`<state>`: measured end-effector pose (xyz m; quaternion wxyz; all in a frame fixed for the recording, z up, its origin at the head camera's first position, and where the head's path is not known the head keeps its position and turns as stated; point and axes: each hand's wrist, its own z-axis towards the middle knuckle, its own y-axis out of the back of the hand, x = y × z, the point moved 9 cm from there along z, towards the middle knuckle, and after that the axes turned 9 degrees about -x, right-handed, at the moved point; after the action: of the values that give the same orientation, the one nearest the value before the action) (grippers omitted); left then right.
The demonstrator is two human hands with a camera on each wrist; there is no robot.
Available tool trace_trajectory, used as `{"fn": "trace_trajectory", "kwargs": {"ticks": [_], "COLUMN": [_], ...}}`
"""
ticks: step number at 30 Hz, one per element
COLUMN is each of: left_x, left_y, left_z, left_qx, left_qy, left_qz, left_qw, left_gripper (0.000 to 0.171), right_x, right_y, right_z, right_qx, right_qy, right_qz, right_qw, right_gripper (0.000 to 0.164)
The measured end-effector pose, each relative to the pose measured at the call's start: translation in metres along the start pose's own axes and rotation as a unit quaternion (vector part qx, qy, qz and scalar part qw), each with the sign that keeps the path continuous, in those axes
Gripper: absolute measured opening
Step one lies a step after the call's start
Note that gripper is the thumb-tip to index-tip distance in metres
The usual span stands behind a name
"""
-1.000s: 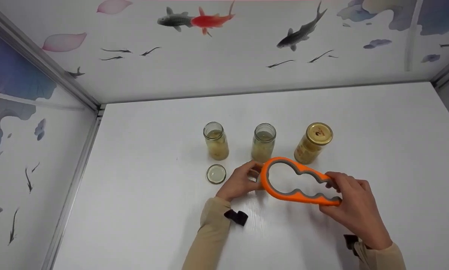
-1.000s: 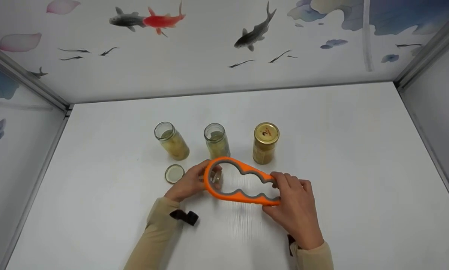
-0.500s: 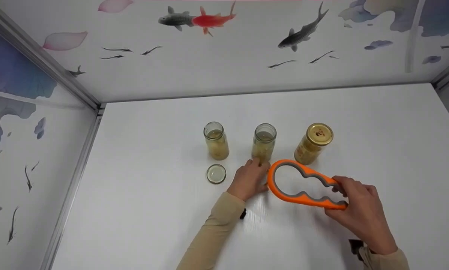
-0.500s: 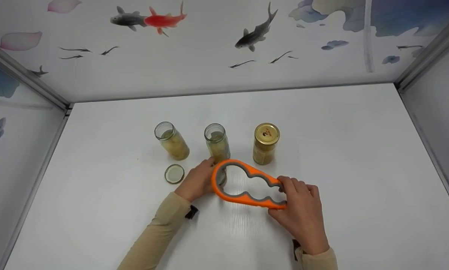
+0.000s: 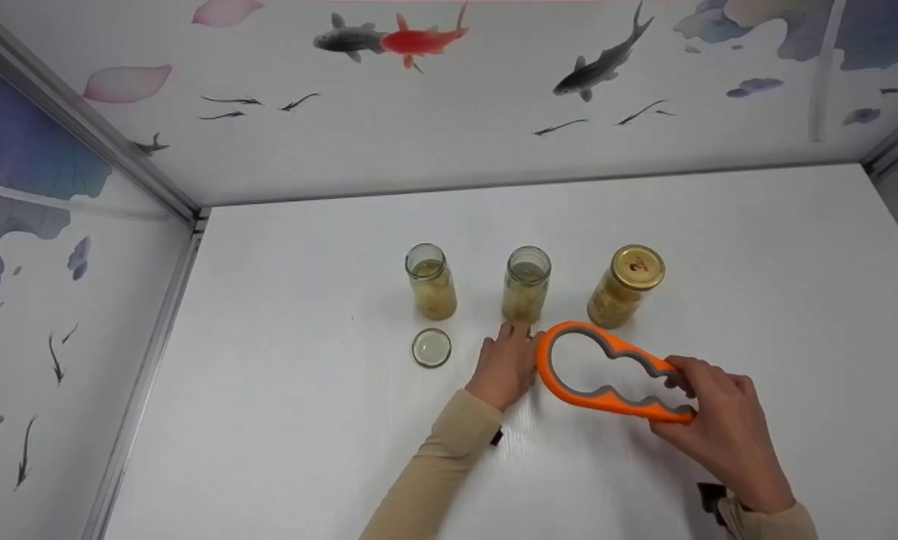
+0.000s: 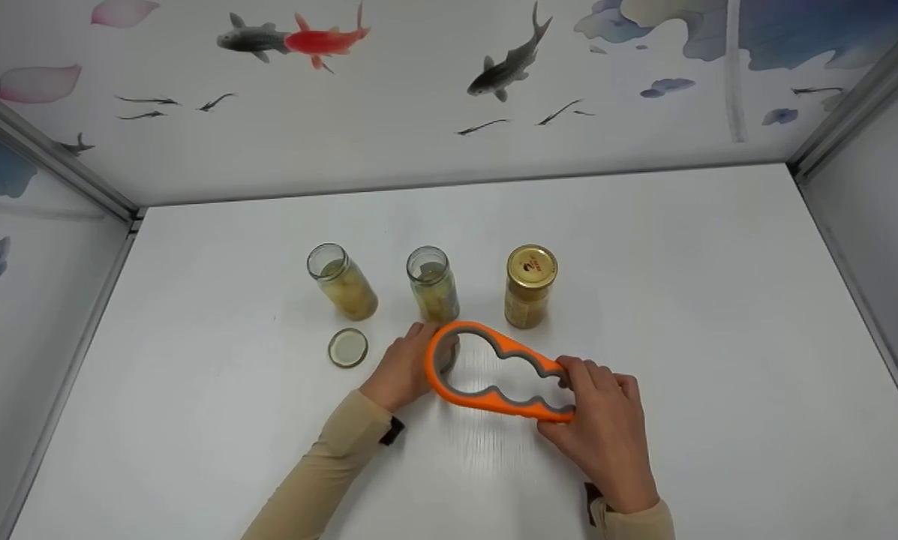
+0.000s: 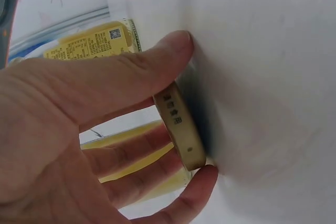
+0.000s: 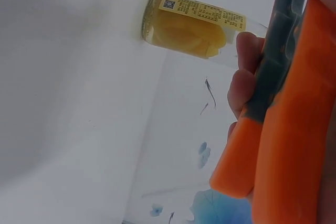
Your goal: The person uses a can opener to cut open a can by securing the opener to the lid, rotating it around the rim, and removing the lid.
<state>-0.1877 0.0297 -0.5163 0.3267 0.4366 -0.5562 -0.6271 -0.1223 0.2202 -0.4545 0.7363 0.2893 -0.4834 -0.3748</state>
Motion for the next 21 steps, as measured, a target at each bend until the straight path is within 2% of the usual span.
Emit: {"fn": "trace_trajectory", "kwargs": {"ticks": [6,12,21], "left_x": [0.0025,0.0031,0.0015], "left_y": [-0.0023,-0.0037,-0.0007], "left_z": [0.0001,-0.0004,-0.0054], "left_qx": [0.002,0.000,-0.023], "left_qy": [0.007,0.003,-0.004], "left_qz": [-0.023,-0.021,-0.026], "left_qw": [0.9997,0.9998,0.9994], "left_gripper": [0.036,0.041,0.048], "right_x": [-0.0003,-0.0019,-0.0047], "right_y": [-0.0010,-0.0022,-0.0017], "right_z": [-0.0015,-0.0045,-0.0070], "right_qx": [0.000,-0.002,-0.003], "right_qy": [-0.001,-0.004,-0.006], "right_qz": [-0.002,0.001,-0.003], "right_qw": [1.000,1.000,1.000], "right_gripper": [0.062,0.063,0.063]}}
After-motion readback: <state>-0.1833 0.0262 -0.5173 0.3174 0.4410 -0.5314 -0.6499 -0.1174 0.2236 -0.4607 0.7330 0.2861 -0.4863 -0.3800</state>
